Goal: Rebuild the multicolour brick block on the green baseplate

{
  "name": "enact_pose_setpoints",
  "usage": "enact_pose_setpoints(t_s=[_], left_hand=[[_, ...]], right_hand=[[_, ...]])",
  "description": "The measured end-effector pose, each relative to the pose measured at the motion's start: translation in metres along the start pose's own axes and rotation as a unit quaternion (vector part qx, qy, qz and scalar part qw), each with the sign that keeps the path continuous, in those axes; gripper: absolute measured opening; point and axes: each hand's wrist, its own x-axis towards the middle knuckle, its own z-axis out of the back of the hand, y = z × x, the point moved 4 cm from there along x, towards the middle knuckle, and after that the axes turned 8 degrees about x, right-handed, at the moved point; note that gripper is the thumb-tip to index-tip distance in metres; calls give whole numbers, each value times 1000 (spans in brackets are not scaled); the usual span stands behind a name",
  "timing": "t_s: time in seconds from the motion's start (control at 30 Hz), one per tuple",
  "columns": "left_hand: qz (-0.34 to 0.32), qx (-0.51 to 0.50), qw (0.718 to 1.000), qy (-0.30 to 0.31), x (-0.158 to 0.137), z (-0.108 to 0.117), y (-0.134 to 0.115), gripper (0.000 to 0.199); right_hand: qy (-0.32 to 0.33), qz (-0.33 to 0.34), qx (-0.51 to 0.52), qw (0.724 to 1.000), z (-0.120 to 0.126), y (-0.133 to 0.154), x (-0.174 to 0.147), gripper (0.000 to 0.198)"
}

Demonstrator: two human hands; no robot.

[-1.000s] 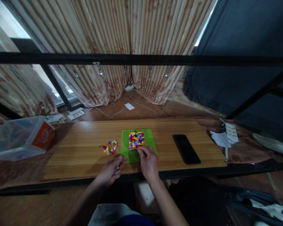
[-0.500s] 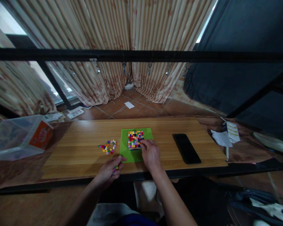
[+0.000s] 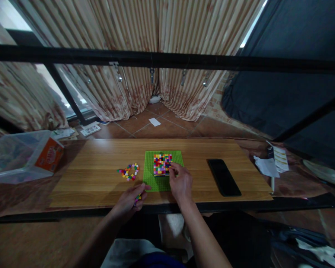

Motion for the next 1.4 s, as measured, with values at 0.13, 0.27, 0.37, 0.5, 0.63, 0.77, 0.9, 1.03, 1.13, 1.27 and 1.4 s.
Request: enact_pose_setpoints(t_s=[0.13, 0.27, 0.37, 0.5, 0.63, 0.77, 0.9, 1.03, 1.13, 1.27, 1.4], left_hand=[[2, -5, 1000, 3, 0, -1, 0, 36], [0, -7, 1000, 4, -1, -3, -2, 36], [2, -5, 1000, -3, -2, -2, -2, 36], [4, -1, 1000, -3, -1, -2, -2, 36], [7, 2, 1000, -1, 1, -2, -2, 35], [13, -2, 1000, -1, 1, -2, -1, 33], [18, -19, 1000, -4, 2, 0, 1, 31], [32, -81, 996, -13, 2, 3, -1, 29], [54, -149, 987, -2, 3, 5, -6, 28], [77, -213, 974, -1, 3, 8, -9, 29], [61, -249, 967, 7, 2, 8, -9, 28]], right_hand=[[-26, -53, 67, 996, 0, -5, 1, 26], [-36, -103, 109, 988, -4, -11, 3, 27], [-42, -125, 120, 984, -5, -14, 5, 29], [-37, -141, 121, 982, -4, -17, 8, 30], [-29, -158, 122, 979, -5, -18, 10, 33], [-34, -154, 96, 983, -4, -16, 13, 35], [-33, -135, 89, 986, -1, -11, 14, 33], [-58, -127, 92, 986, 0, -5, 0, 34], [-35, -108, 129, 985, -8, 7, -25, 27], [84, -41, 164, 982, -27, 36, -61, 18], [157, 34, 122, 980, -35, 57, -79, 19]])
